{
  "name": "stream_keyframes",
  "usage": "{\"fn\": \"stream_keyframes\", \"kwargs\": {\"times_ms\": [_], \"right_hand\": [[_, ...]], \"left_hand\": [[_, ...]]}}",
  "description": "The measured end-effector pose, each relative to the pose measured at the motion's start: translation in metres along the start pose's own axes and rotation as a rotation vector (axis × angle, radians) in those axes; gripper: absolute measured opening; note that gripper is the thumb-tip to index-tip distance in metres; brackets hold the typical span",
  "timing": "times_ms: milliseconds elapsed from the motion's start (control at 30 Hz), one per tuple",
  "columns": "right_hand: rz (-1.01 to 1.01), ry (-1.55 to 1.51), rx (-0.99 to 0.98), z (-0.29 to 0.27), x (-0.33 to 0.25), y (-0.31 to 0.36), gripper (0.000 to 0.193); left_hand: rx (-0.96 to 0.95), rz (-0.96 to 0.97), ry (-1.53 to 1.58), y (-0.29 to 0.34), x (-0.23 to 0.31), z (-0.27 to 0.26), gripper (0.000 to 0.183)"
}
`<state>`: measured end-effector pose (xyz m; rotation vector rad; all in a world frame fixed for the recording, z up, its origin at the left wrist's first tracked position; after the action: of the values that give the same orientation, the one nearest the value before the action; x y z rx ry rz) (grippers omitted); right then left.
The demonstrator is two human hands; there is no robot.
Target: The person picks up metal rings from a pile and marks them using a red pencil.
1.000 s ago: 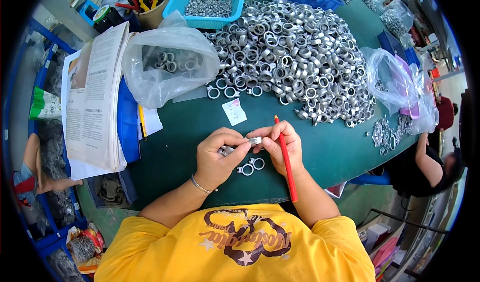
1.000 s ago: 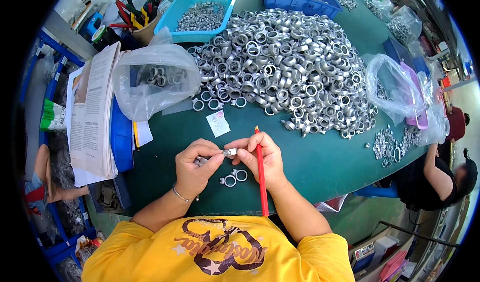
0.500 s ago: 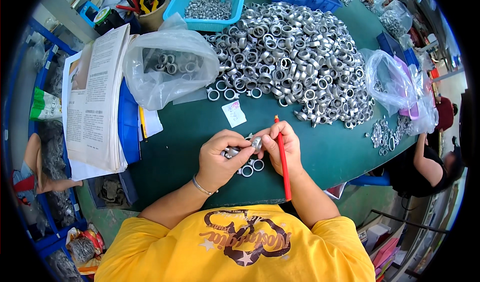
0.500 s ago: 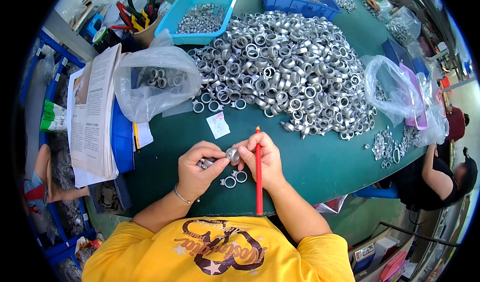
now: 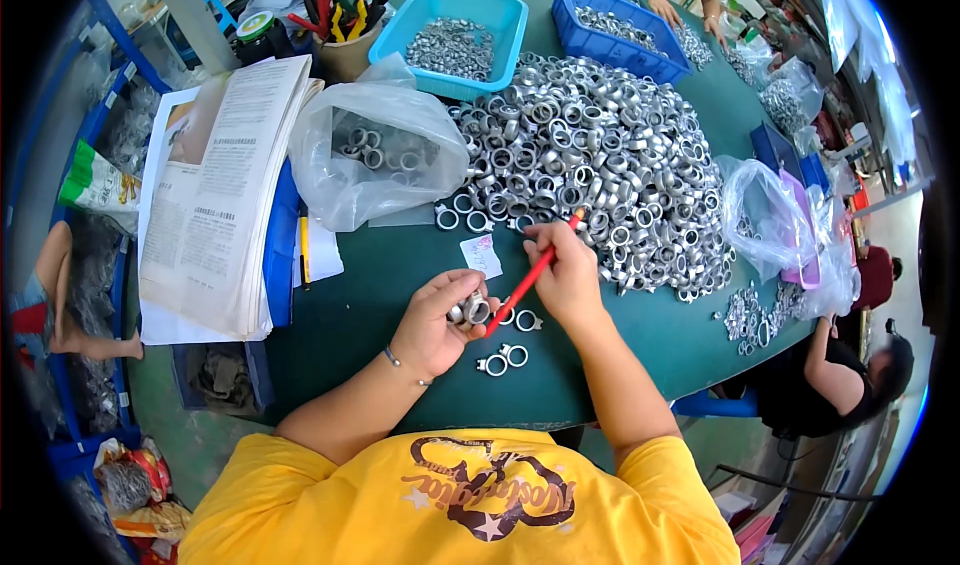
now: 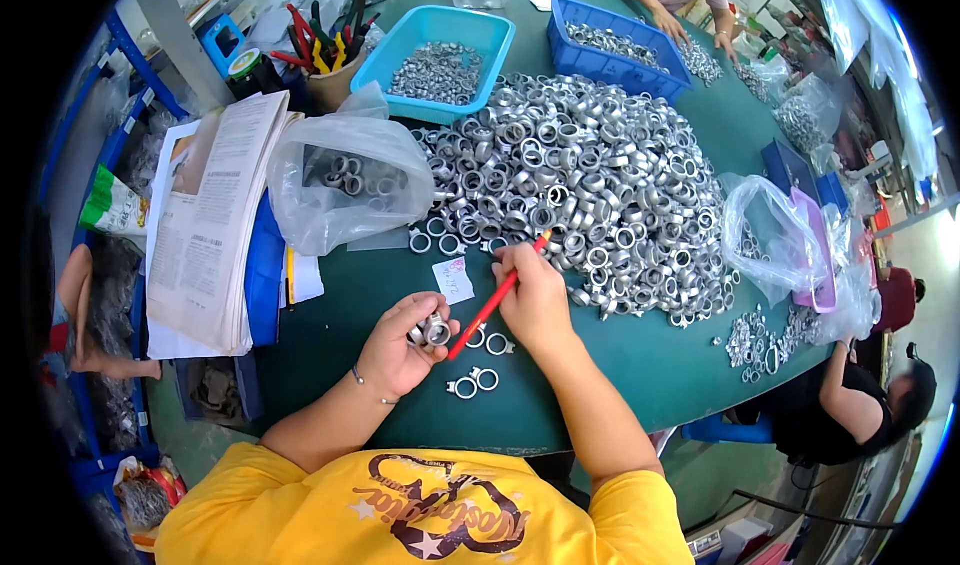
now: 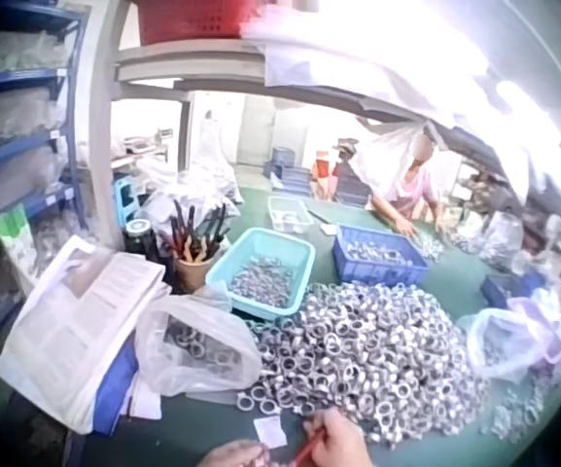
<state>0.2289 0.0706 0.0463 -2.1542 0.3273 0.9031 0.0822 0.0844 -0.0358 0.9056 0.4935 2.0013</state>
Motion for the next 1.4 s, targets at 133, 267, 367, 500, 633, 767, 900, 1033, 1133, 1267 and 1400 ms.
{"fn": "stream_keyframes", "kwargs": {"times_ms": [133, 267, 367, 500, 633, 767, 900, 1033, 1133, 1267, 1400], "right_hand": [[-0.027, 0.209, -0.152, 0.012, 0.008, -0.003, 0.022], [-0.049, 0.168, -0.193, 0.016, 0.007, -0.002, 0.022], [0.724, -0.430, -0.267, 0.017, 0.031, 0.021, 0.023], [0.891, -0.901, -0.263, 0.015, 0.010, 0.041, 0.025], [0.960, -1.093, -0.289, 0.018, -0.001, 0.056, 0.025], [0.677, -1.050, -0.233, 0.006, -0.015, 0.051, 0.026], [0.426, -0.894, -0.222, -0.005, -0.020, 0.048, 0.025], [0.318, -0.793, -0.190, -0.013, -0.024, 0.047, 0.024], [0.190, -0.688, -0.189, -0.018, -0.031, 0.045, 0.023], [0.012, -0.580, -0.193, -0.023, -0.041, 0.042, 0.023], [0.277, -0.735, -0.166, -0.021, -0.021, 0.049, 0.022]], "left_hand": [[0.012, 0.008, 0.020, 0.002, 0.004, 0.005, 0.011], [0.013, 0.093, -0.081, 0.002, 0.008, -0.001, 0.011], [0.096, 0.190, -0.215, 0.008, 0.013, -0.001, 0.013], [0.051, 0.249, -0.303, 0.011, 0.011, 0.005, 0.015], [-0.019, 0.260, -0.377, 0.013, 0.009, 0.011, 0.016], [-0.035, 0.206, -0.377, 0.017, 0.006, 0.018, 0.017], [-0.109, 0.240, -0.425, 0.017, 0.004, 0.020, 0.017], [-0.131, 0.206, -0.414, 0.019, 0.003, 0.023, 0.017], [-0.142, 0.129, -0.344, 0.019, -0.003, 0.023, 0.016], [-0.172, 0.260, -0.508, 0.019, 0.000, 0.024, 0.014], [-0.181, 0.513, -0.656, 0.027, 0.010, 0.031, 0.014]]}}
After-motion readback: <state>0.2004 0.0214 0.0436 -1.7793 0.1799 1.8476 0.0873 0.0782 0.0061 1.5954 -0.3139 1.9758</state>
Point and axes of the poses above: each hand's wrist, its own y-axis away from the middle knuckle, its own z-axis out of the palm, x = y × z, the point moved 9 cm from there along -y, towards the middle knuckle, and after that the axes turned 15 degrees about x, right-handed, at the moved point
